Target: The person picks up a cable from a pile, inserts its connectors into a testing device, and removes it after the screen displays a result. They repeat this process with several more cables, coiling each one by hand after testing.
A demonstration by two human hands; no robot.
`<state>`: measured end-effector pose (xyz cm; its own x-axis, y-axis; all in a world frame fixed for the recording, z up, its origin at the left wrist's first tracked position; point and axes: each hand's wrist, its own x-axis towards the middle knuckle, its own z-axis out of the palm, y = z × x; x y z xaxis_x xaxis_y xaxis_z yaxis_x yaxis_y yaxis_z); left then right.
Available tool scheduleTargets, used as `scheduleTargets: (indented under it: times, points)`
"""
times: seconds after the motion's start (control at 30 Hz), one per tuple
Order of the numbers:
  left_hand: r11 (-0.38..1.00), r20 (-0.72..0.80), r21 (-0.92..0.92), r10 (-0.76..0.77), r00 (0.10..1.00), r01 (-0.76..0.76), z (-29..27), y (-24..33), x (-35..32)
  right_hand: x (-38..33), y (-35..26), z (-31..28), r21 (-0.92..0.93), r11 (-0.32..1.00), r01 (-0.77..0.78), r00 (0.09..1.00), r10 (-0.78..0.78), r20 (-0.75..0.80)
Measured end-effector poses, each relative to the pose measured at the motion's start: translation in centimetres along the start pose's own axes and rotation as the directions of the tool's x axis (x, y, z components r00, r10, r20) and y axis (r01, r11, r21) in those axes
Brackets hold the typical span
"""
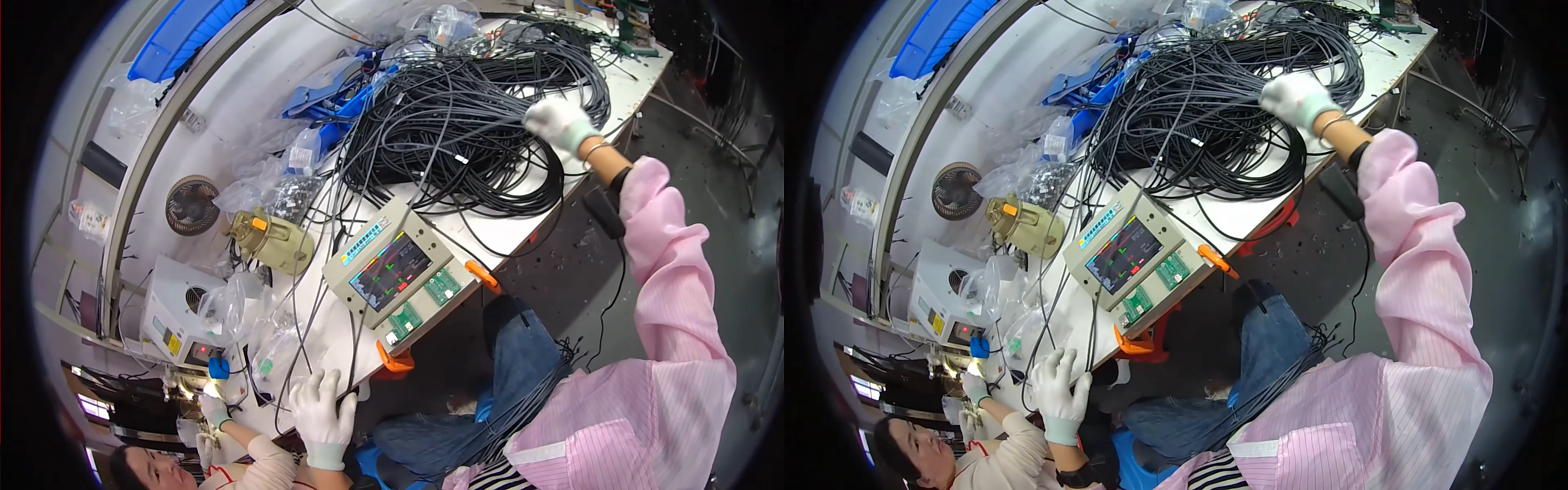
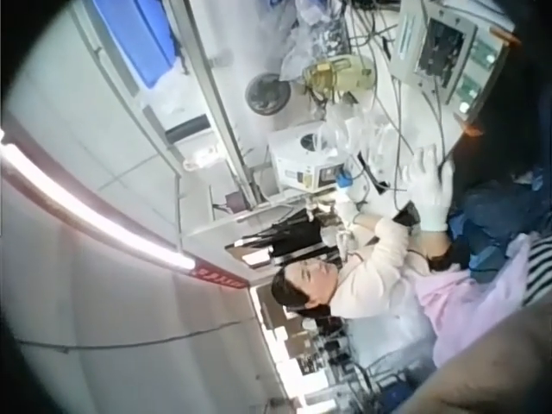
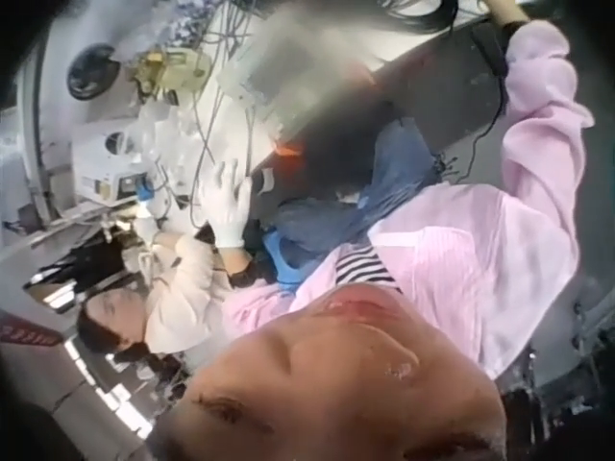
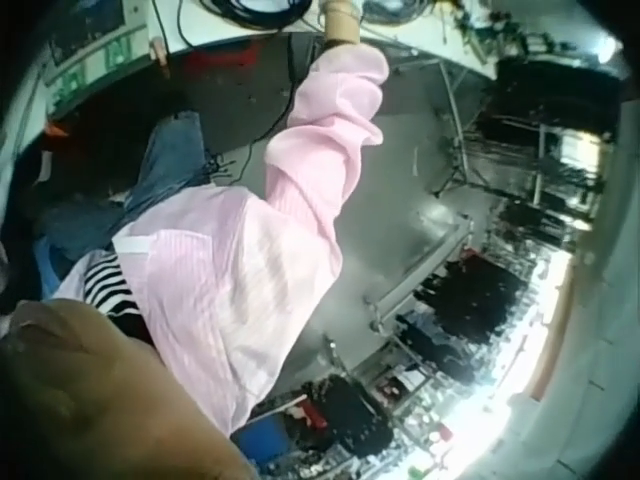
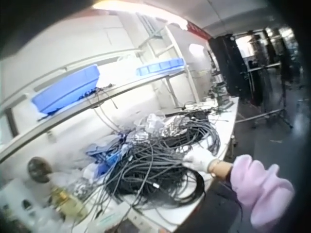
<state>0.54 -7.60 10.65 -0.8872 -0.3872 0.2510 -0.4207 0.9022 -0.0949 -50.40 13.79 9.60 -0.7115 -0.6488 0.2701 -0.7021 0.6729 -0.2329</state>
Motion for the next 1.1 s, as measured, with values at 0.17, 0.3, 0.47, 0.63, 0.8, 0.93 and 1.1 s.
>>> scheduleTargets:
  times: [0.17,0.3,0.47,0.63,0.8,0.93,1.1]
  points:
    - [0.991,0.010,0.046,0.122,0.992,-0.123,1.2,0.8,0.7,-1.2,4.4,-3.4,0.518,0.854,0.039,0.864,0.232,-0.447]
    - [0.980,-0.053,-0.025,0.197,0.979,-0.199,2.6,1.7,1.2,-2.6,5.9,-4.6,0.299,0.954,0.020,0.847,0.142,-0.511]
    - [0.974,-0.063,0.017,0.226,0.972,-0.226,3.6,1.5,1.2,-5.2,6.2,-5.2,0.615,0.767,0.180,0.904,0.118,-0.411]
    - [0.986,-0.173,-0.103,0.113,0.978,-0.132,2.4,2.7,0.1,-11.9,3.3,-4.9,0.585,0.782,0.217,0.891,0.086,-0.446]
    - [0.814,-0.049,-0.566,0.121,0.991,-0.127,2.3,8.9,0.7,-16.9,-1.3,-2.8,0.563,0.794,0.229,0.871,0.091,-0.483]
    - [0.745,-0.013,-0.603,0.348,0.938,-0.285,4.4,13.6,2.9,-18.4,-3.9,-1.4,0.560,0.802,0.208,0.824,0.165,-0.541]
    - [0.742,0.012,-0.616,0.345,0.939,-0.264,4.8,14.3,3.0,-20.4,-5.3,-0.2,0.664,0.723,0.191,0.840,0.230,-0.491]
